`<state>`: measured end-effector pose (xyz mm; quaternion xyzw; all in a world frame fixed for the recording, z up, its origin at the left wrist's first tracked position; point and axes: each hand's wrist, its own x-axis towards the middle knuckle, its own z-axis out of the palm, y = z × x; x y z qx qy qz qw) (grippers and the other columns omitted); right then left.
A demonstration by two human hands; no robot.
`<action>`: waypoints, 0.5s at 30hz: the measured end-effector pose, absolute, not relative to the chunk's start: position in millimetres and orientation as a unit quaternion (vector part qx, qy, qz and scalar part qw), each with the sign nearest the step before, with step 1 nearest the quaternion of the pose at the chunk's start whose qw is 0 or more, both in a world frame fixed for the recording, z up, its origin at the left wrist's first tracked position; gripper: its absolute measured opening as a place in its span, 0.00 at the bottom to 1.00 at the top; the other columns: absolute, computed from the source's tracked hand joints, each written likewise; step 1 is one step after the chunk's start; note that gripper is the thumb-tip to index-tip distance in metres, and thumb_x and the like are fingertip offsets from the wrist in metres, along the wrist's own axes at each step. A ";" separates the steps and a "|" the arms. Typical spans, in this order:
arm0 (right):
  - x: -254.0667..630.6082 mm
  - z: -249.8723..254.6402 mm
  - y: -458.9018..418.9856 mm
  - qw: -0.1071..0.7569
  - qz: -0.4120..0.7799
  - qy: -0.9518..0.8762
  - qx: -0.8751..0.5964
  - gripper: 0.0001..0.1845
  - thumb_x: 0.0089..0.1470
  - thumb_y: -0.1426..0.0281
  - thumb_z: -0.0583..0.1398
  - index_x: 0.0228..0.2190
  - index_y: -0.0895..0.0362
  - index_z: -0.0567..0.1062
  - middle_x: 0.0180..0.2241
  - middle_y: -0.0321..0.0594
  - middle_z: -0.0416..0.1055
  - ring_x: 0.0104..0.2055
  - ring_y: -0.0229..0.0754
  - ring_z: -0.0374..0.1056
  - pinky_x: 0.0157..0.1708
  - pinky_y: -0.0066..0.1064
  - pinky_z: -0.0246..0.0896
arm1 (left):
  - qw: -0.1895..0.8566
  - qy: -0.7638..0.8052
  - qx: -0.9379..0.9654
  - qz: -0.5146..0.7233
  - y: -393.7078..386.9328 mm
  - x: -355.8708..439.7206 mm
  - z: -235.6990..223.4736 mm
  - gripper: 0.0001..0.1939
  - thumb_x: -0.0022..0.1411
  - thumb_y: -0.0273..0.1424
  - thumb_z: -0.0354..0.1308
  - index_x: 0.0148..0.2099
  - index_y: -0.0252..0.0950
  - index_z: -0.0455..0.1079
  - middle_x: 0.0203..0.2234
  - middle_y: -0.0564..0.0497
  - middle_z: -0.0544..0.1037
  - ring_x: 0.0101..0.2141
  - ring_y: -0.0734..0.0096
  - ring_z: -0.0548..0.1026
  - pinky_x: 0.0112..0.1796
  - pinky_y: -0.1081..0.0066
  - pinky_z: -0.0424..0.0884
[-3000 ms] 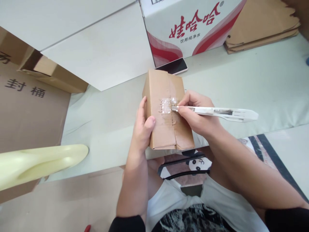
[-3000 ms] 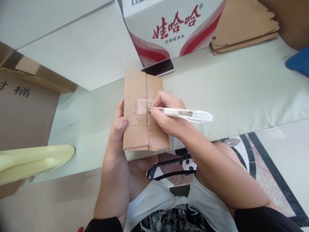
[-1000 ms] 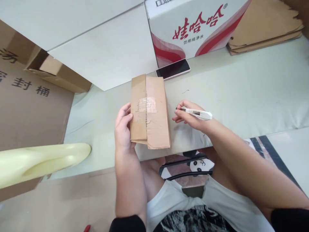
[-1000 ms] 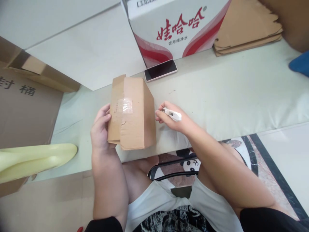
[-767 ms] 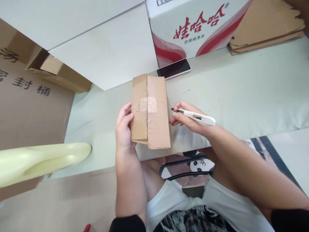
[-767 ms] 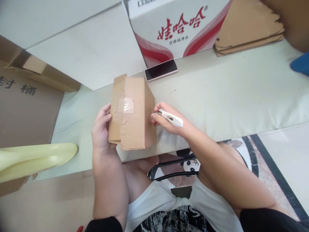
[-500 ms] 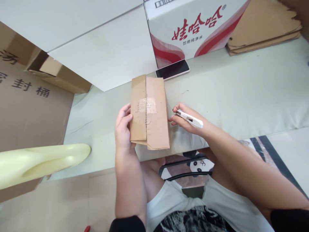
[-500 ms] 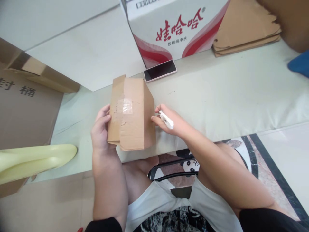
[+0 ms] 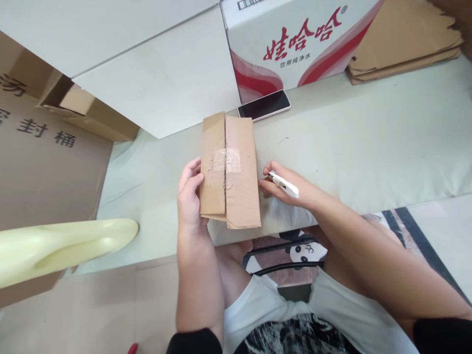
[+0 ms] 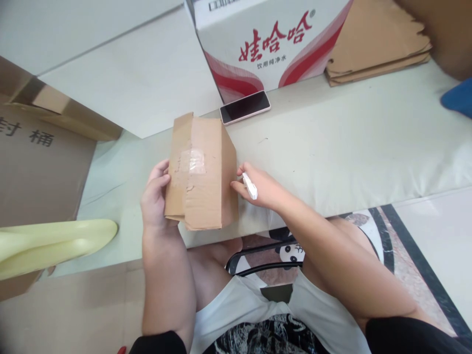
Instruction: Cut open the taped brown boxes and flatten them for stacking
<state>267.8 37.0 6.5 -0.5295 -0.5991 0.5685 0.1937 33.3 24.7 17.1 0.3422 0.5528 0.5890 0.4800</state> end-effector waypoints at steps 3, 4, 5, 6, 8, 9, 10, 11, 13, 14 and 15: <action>267.3 8.3 37.3 0.181 0.569 -0.600 -0.532 0.12 0.63 0.64 0.59 0.38 0.50 0.58 0.30 0.35 0.76 0.34 0.45 0.75 0.42 0.40 0.68 | 0.481 0.551 0.339 0.592 25.0 33.8 17.4 0.17 0.48 0.37 0.66 0.42 0.42 0.79 0.42 0.50 0.84 0.43 0.59 0.80 0.43 0.65 0.75; 267.4 8.3 37.4 0.177 0.570 -0.599 -0.533 0.11 0.63 0.64 0.59 0.38 0.50 0.58 0.31 0.35 0.76 0.35 0.46 0.75 0.42 0.40 0.68 | 0.481 0.550 0.338 0.593 25.1 34.0 17.5 0.17 0.48 0.37 0.66 0.42 0.42 0.79 0.42 0.50 0.84 0.43 0.59 0.80 0.42 0.65 0.75; 267.5 8.1 37.6 0.173 0.571 -0.598 -0.534 0.11 0.63 0.64 0.58 0.39 0.50 0.58 0.31 0.36 0.76 0.35 0.46 0.76 0.42 0.40 0.68 | 0.481 0.550 0.337 0.593 25.1 34.1 17.6 0.17 0.48 0.37 0.66 0.43 0.42 0.79 0.42 0.50 0.84 0.43 0.59 0.80 0.42 0.66 0.75; 267.7 7.7 37.7 0.170 0.572 -0.598 -0.536 0.11 0.63 0.65 0.58 0.39 0.50 0.58 0.32 0.36 0.76 0.36 0.46 0.76 0.43 0.40 0.68 | 0.480 0.550 0.337 0.594 25.2 34.2 17.7 0.17 0.48 0.37 0.66 0.43 0.42 0.79 0.41 0.50 0.83 0.43 0.59 0.80 0.42 0.66 0.75; 267.7 6.8 38.0 0.168 0.573 -0.599 -0.534 0.12 0.63 0.65 0.59 0.39 0.50 0.57 0.33 0.36 0.76 0.36 0.46 0.76 0.43 0.40 0.68 | 0.478 0.552 0.338 0.594 25.1 34.5 18.1 0.17 0.48 0.37 0.66 0.43 0.41 0.79 0.41 0.50 0.83 0.43 0.59 0.80 0.42 0.66 0.74; 267.7 6.4 38.1 0.168 0.574 -0.600 -0.531 0.12 0.63 0.65 0.58 0.39 0.50 0.57 0.33 0.36 0.76 0.36 0.46 0.76 0.43 0.40 0.69 | 0.477 0.553 0.338 0.594 25.1 34.7 18.4 0.17 0.48 0.37 0.66 0.43 0.41 0.79 0.41 0.50 0.83 0.43 0.59 0.80 0.42 0.65 0.74; 267.6 6.2 38.1 0.168 0.575 -0.601 -0.529 0.11 0.63 0.65 0.58 0.39 0.50 0.57 0.33 0.36 0.76 0.36 0.46 0.76 0.43 0.40 0.69 | 0.476 0.554 0.340 0.592 25.1 34.8 18.7 0.17 0.48 0.37 0.66 0.43 0.41 0.79 0.42 0.50 0.83 0.43 0.59 0.80 0.43 0.65 0.74; 267.5 6.3 38.1 0.168 0.576 -0.602 -0.527 0.11 0.64 0.65 0.58 0.39 0.50 0.57 0.33 0.36 0.76 0.36 0.46 0.76 0.43 0.40 0.69 | 0.477 0.554 0.341 0.591 25.1 34.9 18.9 0.17 0.48 0.37 0.66 0.43 0.41 0.79 0.42 0.50 0.83 0.43 0.59 0.80 0.43 0.65 0.74; 267.5 6.9 38.1 0.163 0.577 -0.602 -0.527 0.11 0.64 0.66 0.58 0.38 0.50 0.57 0.32 0.36 0.75 0.36 0.46 0.76 0.43 0.40 0.69 | 0.477 0.554 0.341 0.591 25.1 34.8 18.8 0.17 0.48 0.37 0.66 0.43 0.41 0.79 0.42 0.50 0.83 0.43 0.59 0.79 0.42 0.65 0.74; 267.5 7.4 38.1 0.161 0.576 -0.602 -0.529 0.11 0.64 0.66 0.58 0.38 0.50 0.57 0.32 0.36 0.75 0.36 0.46 0.76 0.43 0.40 0.69 | 0.478 0.553 0.341 0.590 25.0 34.7 18.6 0.17 0.48 0.37 0.66 0.43 0.41 0.79 0.42 0.50 0.83 0.43 0.60 0.79 0.42 0.65 0.74; 267.7 7.7 38.2 0.159 0.575 -0.603 -0.531 0.11 0.64 0.66 0.58 0.38 0.50 0.57 0.33 0.36 0.75 0.36 0.46 0.76 0.43 0.40 0.68 | 0.479 0.552 0.341 0.591 25.0 34.5 18.2 0.17 0.48 0.37 0.66 0.43 0.41 0.79 0.42 0.50 0.83 0.43 0.60 0.79 0.42 0.66 0.74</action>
